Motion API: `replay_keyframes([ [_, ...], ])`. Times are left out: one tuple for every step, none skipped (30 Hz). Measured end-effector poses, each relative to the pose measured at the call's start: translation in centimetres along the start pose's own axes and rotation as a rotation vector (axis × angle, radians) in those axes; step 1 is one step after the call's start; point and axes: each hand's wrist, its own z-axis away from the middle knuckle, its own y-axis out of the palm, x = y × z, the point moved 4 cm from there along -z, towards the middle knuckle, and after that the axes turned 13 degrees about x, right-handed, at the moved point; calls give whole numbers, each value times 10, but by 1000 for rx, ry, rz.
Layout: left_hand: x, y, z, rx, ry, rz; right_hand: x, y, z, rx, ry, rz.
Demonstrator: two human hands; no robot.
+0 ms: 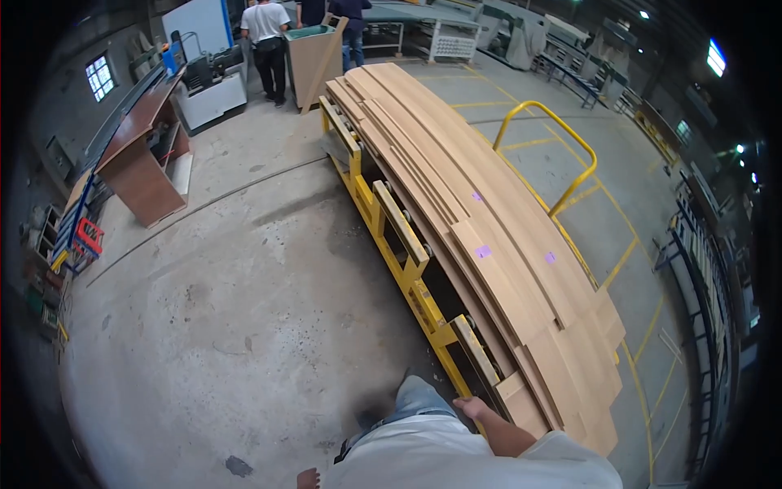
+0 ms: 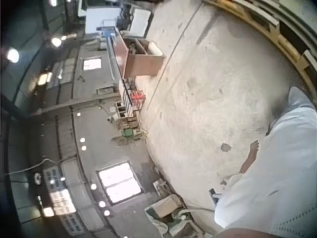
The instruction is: Processing wooden panels through an edge-banding machine and stacking them onto a cart.
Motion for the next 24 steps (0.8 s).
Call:
replay_keyframes([
  [-9, -5, -3, 23, -1, -18, 11, 3, -7, 21, -32, 24],
  [-31, -2, -12, -26, -8, 26, 25, 3, -8, 24, -27, 13],
  [-77, 4, -28, -69, -12, 62, 40, -1, -7, 23, -35, 38],
  [-130, 22, -30, -35, 68, -18, 48, -4, -8, 18, -38, 59],
  [-175, 34, -30, -5, 146, -97, 50, -7, -11, 17, -29, 38],
  [-208, 39, -38, 2, 252, -112, 57, -14, -18, 25, -14, 27],
  [-239, 44, -47, 7, 356, -122, 63, -21, -28, 35, 0, 20],
  [-273, 51, -51, 8, 352, -132, 64, -28, -39, 38, 3, 10],
  [-313, 60, -51, 47, 381, -198, 63, -35, -51, 25, 26, -8],
  [-341, 64, -52, 79, 411, -258, 67, -42, -64, 17, 45, -20],
  [-359, 62, -56, 74, 410, -263, 70, -46, -80, 21, 41, -25],
  [-381, 60, -60, 76, 410, -206, 69, -50, -97, 43, 85, -49],
  [-404, 60, -65, 75, 414, -141, 75, -59, -114, 64, 124, -66],
  [-421, 55, -71, 65, 419, -128, 88, -67, -126, 88, 122, -32],
  [-428, 45, -78, 15, 349, -103, 102, -76, -135, 113, 124, 1],
  [-431, 34, -83, -35, 273, -77, 124, -86, -137, 101, 115, -75],
  [-440, 25, -85, -61, 197, -108, 140, -100, -152, 105, 117, -57],
  [-453, 16, -89, -88, 124, -138, 159, -111, -171, 155, 108, -171],
  [-467, 9, -94, -91, 124, -118, 178, -123, -189, 205, 101, -283],
  [-476, 0, -97, -114, 115, -47, 205, -138, -205, 218, 57, -318],
  [-482, -4, -100, -133, 102, 23, 243, -158, -213, 231, 19, -355],
  [-493, -2, -103, -131, 93, 40, 280, -179, -218, 252, -54, -393],
  [-508, -1, -106, -131, 114, 128, 313, -199, -226, 253, -87, -404],
  [-522, 0, -110, -134, 136, 219, 348, -219, -235, 257, -122, -413],
])
